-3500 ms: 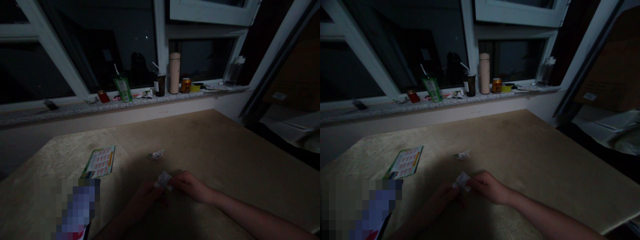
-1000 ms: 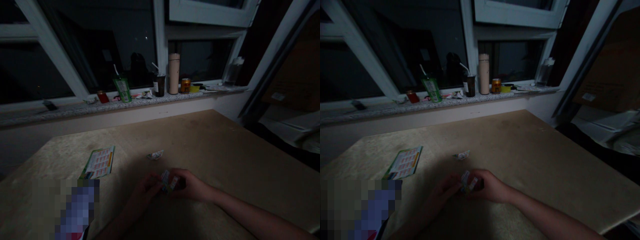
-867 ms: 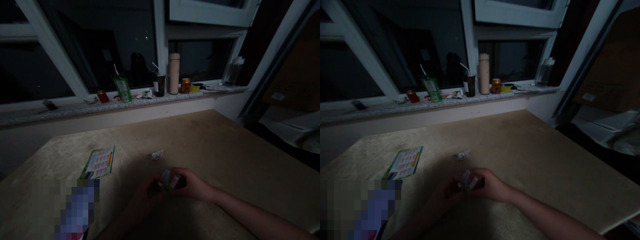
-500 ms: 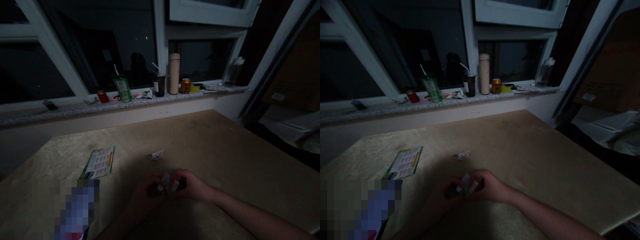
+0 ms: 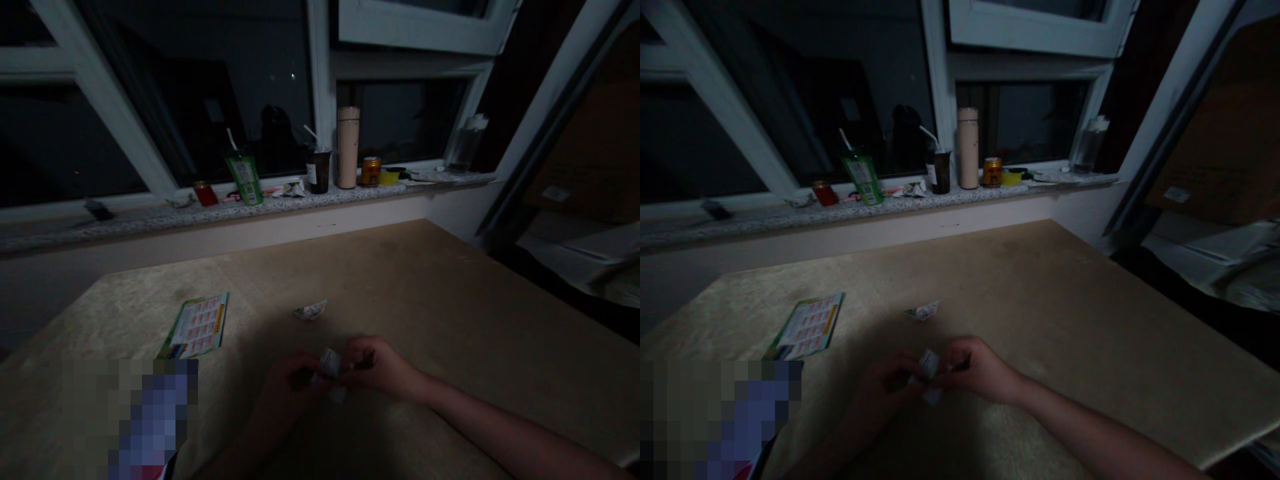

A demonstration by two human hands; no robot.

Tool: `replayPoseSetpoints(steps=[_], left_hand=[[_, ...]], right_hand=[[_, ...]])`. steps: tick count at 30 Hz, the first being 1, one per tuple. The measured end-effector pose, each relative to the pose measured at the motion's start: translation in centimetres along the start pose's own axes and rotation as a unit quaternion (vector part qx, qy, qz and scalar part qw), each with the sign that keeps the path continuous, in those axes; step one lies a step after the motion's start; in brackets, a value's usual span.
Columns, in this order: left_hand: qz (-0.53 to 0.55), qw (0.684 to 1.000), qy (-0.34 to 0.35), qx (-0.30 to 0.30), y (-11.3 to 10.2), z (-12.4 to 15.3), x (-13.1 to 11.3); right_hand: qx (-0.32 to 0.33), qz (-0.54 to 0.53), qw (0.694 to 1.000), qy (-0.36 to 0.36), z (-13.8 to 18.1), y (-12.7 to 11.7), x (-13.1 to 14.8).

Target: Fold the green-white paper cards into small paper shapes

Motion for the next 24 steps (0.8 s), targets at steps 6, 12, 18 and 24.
replayPoseSetpoints(steps=[6, 12, 18, 24], left_hand=[[-0.002, 0.997, -0.069, 0.015, 0.26, 0.37, 0.03], [-0.021, 0.999, -0.044, 0.006, 0.24, 0.48, 0.17], [-0.045, 0.998, -0.038, -0.019, -0.24, 0.47, -0.11], [-0.020, 0.999, -0.044, -0.011, -0.01, 0.44, -0.02]], right_hand=[[-0.020, 0.015, 1.000, -0.010, -0.08, 0.07, 0.14], [-0.027, 0.031, 0.998, -0.048, 0.24, -0.05, 0.50], [0.016, 0.038, 0.999, -0.023, 0.67, -0.07, 0.64], [-0.015, 0.084, 0.994, -0.066, 0.51, -0.05, 0.34]])
Point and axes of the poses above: each hand's wrist, its own z-axis away from the middle knuckle, its own y-axis out of the palm, x = y × z, the point moved 1 cm from there along -z, towards the middle knuckle, and after that the axes turned 8 degrees about y, right-handed, at the moved point
